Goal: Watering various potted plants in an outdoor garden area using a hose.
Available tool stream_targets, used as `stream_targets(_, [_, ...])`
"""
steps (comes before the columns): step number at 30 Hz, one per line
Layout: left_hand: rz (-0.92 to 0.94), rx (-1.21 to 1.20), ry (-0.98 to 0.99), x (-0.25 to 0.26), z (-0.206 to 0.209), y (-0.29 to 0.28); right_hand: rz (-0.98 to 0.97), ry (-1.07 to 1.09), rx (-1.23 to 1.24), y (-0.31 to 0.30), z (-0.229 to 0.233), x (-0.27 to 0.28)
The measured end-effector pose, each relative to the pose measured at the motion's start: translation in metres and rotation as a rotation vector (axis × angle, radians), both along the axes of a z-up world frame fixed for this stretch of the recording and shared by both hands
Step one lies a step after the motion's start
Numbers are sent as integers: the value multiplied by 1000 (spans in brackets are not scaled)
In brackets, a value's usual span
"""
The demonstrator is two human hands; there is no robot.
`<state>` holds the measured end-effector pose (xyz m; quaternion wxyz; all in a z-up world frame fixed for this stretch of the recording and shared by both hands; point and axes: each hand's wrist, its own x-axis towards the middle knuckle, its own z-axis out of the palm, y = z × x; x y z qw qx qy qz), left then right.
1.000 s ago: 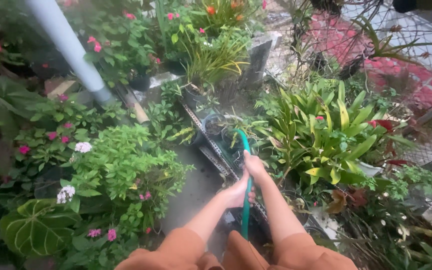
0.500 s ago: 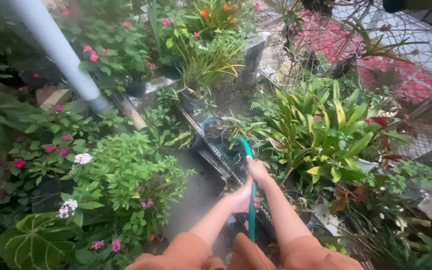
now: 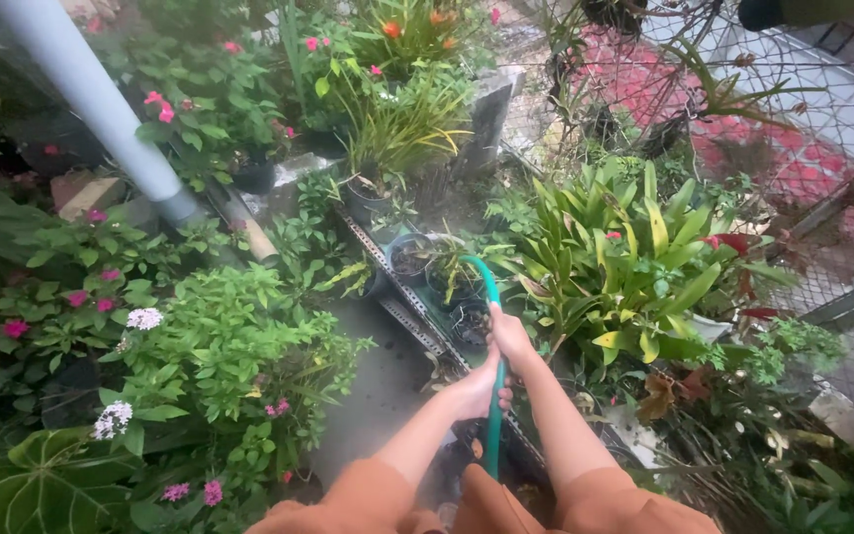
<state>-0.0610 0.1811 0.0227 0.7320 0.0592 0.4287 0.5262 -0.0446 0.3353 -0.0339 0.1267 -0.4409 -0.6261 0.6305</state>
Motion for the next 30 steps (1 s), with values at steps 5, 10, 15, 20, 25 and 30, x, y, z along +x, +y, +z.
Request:
stream_targets(5, [7, -16, 3, -2, -10, 2, -15, -5, 33, -5, 3, -3])
stream_targets(10, [29, -30, 24, -2, 0, -3, 13, 6, 44, -2, -7, -5])
stream_targets(15, [-36, -5, 26, -3, -3, -1, 16, 41, 31, 3, -16, -6])
stream_targets(20, [-32, -29, 46, -5, 0, -1, 11, 25, 8, 0, -11, -8])
stream_targets(25, [-86, -24, 39, -8, -7, -1, -11, 33, -45, -1, -7, -9])
stream_targets(30, [20, -24, 36, -2, 9, -4, 16, -22, -52, 3, -18, -9])
